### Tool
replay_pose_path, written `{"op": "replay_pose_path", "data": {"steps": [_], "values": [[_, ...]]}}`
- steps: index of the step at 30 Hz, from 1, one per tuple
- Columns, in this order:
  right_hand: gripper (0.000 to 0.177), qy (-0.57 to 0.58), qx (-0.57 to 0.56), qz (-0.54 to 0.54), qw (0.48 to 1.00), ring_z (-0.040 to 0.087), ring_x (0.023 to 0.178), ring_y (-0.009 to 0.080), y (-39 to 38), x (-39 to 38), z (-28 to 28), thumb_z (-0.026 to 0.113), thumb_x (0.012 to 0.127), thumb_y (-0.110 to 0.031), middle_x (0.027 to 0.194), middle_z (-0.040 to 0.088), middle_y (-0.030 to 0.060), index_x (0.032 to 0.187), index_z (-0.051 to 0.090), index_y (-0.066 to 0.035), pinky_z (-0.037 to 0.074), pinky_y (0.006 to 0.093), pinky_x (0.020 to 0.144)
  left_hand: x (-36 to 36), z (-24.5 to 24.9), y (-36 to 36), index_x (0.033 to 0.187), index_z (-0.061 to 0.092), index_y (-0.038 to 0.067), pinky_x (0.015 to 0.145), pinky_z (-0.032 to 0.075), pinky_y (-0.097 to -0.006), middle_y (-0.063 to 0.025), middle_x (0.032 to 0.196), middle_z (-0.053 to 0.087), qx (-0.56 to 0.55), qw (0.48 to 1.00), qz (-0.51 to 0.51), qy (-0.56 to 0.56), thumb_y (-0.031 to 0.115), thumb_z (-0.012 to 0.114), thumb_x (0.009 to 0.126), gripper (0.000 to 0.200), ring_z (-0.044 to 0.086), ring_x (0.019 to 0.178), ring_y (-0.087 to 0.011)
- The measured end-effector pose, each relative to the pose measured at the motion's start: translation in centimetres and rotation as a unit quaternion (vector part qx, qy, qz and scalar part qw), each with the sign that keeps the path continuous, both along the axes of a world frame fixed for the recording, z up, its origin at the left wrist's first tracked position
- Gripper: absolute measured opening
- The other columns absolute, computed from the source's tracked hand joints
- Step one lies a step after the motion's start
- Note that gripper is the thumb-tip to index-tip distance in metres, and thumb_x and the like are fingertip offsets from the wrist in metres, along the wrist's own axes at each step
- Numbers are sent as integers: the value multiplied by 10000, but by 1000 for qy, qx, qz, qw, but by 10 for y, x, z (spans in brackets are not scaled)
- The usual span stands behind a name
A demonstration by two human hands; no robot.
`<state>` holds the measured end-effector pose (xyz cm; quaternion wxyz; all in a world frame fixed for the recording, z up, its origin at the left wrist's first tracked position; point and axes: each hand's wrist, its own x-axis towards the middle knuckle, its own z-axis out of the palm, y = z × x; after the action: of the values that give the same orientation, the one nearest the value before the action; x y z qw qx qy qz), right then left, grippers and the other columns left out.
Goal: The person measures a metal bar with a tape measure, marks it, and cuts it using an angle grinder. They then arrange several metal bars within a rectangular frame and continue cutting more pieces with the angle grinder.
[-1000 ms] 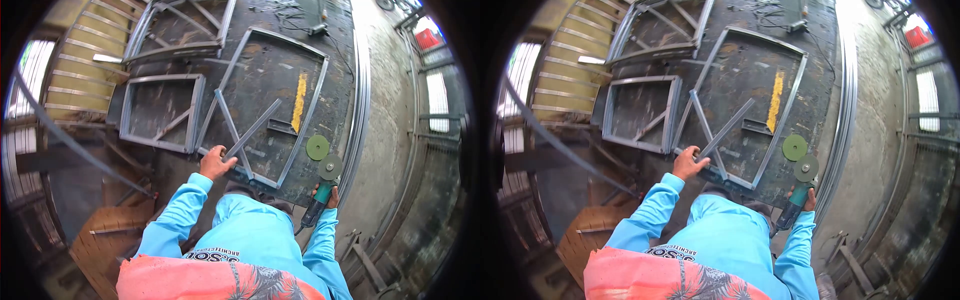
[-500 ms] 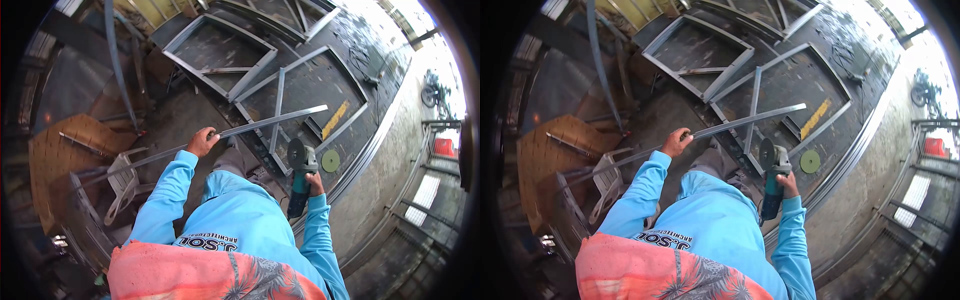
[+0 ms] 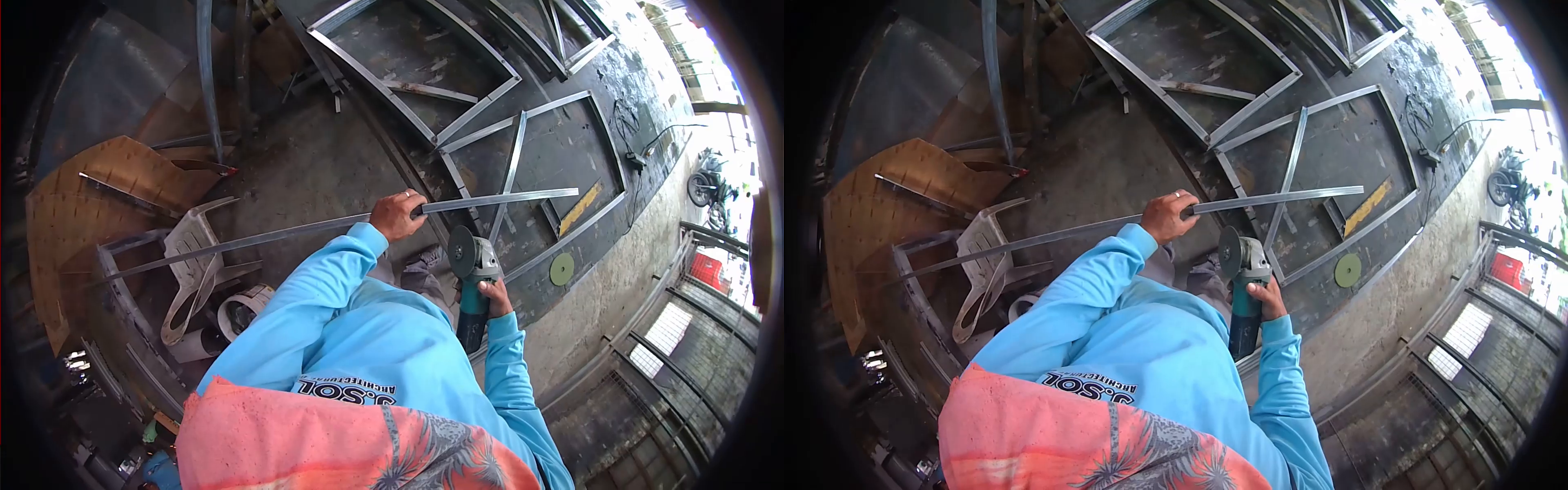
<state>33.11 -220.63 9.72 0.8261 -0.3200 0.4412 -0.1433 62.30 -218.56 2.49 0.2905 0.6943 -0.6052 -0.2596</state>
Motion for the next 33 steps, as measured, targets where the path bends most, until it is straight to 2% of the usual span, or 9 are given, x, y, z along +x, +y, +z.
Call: {"op": "replay_pose_path", "data": {"steps": [4, 11, 13, 14, 16, 17, 21, 23, 33], "values": [[748, 12, -10, 47, 999, 688, 743, 269, 3, 1, -14, 775, 683, -443, 925, 643, 178, 1178, 515, 55, 587, 372, 665, 0, -1, 2, 1001, 655, 129, 791, 537, -401, -51, 1011, 670, -2, 1000, 1, 12, 252, 738, 762, 281, 661, 915, -292], [773, 55, -60, 51, 995, 687, 704, 266, -1, 25, -11, 786, 661, -482, 899, 639, 162, 1159, 519, 45, 586, 367, 633, 13, -1, 15, 1062, 635, 132, 818, 534, -418, -87, 1044, 665, 30, 999, 15, -29, 263, 753, 732, 375, 654, 954, -305], [701, 62, -65, 53, 995, 637, 823, 190, -3, 26, -19, 807, 680, -439, 978, 604, 97, 1154, 520, -10, 552, 329, 712, 25, 4, 28, 1063, 635, 133, 833, 531, -427, -114, 1051, 667, 69, 997, 31, -35, 265, 759, 714, 394, 649, 968, -323], [701, 61, -65, 57, 994, 637, 823, 190, -4, 27, -24, 807, 680, -439, 978, 604, 97, 1154, 520, -10, 552, 329, 712, 30, 6, 35, 1063, 635, 133, 833, 531, -427, -114, 1051, 667, 70, 996, 35, -35, 265, 759, 714, 394, 649, 968, -323], [683, 82, -189, 75, 976, 601, 874, 172, -5, 30, -33, 814, 688, -456, 998, 591, 71, 1142, 529, -32, 521, 323, 773, 41, 11, 49, 1059, 639, 127, 841, 527, -432, -133, 1059, 672, 83, 992, 64, -76, 266, 760, 714, 391, 646, 980, -333], [696, 72, -152, 59, 984, 589, 893, 165, -5, 36, -26, 816, 687, -487, 988, 590, 56, 1141, 532, -42, 499, 322, 800, 45, 12, 54, 1058, 642, 123, 860, 520, -437, -146, 1074, 674, 108, 989, 69, -71, 265, 759, 719, 386, 643, 996, -340], [700, 82, -125, 72, 986, 588, 894, 162, -13, 38, -25, 812, 692, -502, 989, 590, 55, 1140, 532, -42, 503, 320, 789, 49, 8, 62, 1065, 641, 122, 873, 514, -437, -143, 1079, 675, 129, 983, 73, -107, 260, 754, 729, 381, 643, 1002, -335], [712, 89, -109, 83, 987, 589, 896, 163, -14, 41, -28, 803, 697, -519, 987, 592, 57, 1149, 533, -40, 504, 316, 789, 50, 3, 63, 1070, 640, 124, 873, 512, -439, -129, 1068, 678, 90, 989, 62, -99, 256, 749, 741, 371, 644, 999, -330], [755, 123, -116, 102, 980, 591, 922, 179, -16, 48, -42, 797, 702, -525, 1021, 602, 71, 1202, 532, -25, 502, 318, 803, 50, 8, 60, 1022, 650, 114, 843, 516, -434, -111, 1005, 682, 116, 988, 59, -79, 226, 734, 749, 307, 650, 956, -319]]}}
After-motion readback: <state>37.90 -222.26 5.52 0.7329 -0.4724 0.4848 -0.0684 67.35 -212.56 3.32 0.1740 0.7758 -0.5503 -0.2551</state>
